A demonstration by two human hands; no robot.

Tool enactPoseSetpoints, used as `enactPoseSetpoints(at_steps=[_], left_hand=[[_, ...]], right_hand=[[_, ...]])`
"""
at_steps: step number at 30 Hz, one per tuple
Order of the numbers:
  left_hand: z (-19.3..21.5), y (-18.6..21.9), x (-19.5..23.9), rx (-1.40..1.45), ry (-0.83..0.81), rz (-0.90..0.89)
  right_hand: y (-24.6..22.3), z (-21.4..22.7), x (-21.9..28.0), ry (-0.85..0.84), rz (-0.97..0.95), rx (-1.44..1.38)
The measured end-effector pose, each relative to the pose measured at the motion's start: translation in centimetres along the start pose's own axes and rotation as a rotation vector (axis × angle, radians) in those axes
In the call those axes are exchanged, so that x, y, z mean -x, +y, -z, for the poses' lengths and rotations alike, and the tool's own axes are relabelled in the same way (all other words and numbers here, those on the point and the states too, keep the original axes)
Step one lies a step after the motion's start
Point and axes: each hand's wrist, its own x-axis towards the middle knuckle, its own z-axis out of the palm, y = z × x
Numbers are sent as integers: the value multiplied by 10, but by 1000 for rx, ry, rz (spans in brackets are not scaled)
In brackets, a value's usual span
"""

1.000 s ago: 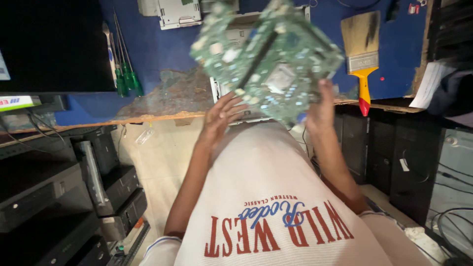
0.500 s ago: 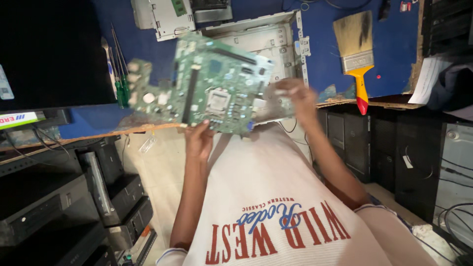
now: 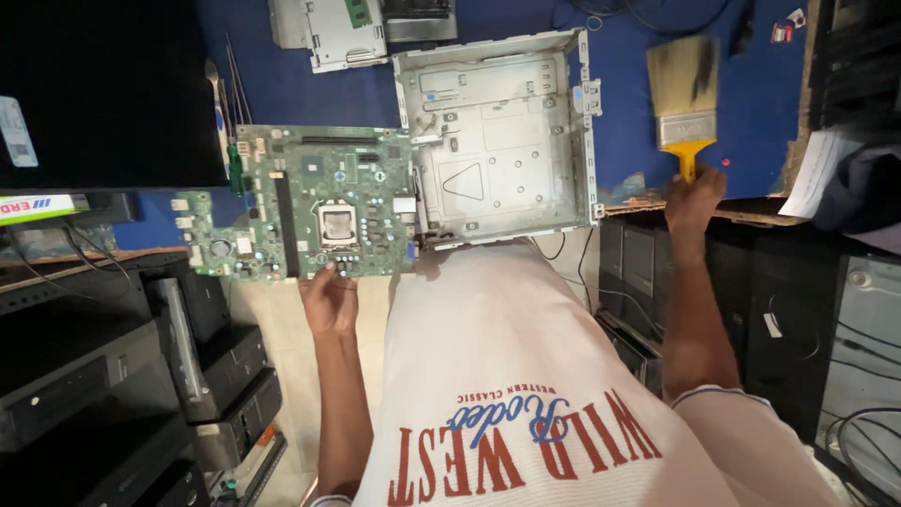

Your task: The person cleans a computer motherboard using a toothbrush and a paintbrush. They scrub various areas of the board, flip it over, and brush off loose debris.

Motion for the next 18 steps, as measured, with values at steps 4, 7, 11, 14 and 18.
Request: enactPoseSetpoints(at_steps=[4, 7, 11, 14, 18], left_hand=[[0, -18, 2, -17, -4, 30], [-9, -33, -3, -38, -27, 73], [-35, -49, -7, -92, -71, 102], [-52, -54, -9, -83, -71, 122], [-61, -57, -11, -76, -93, 154]], right_hand=[[-61, 24, -4, 91, 10, -233], [-133, 53, -13, 35, -20, -505], [-236, 82, -18, -112, 93, -619], [-298, 90, -15, -212, 388, -516], [-351, 90, -5, -366, 623, -508]])
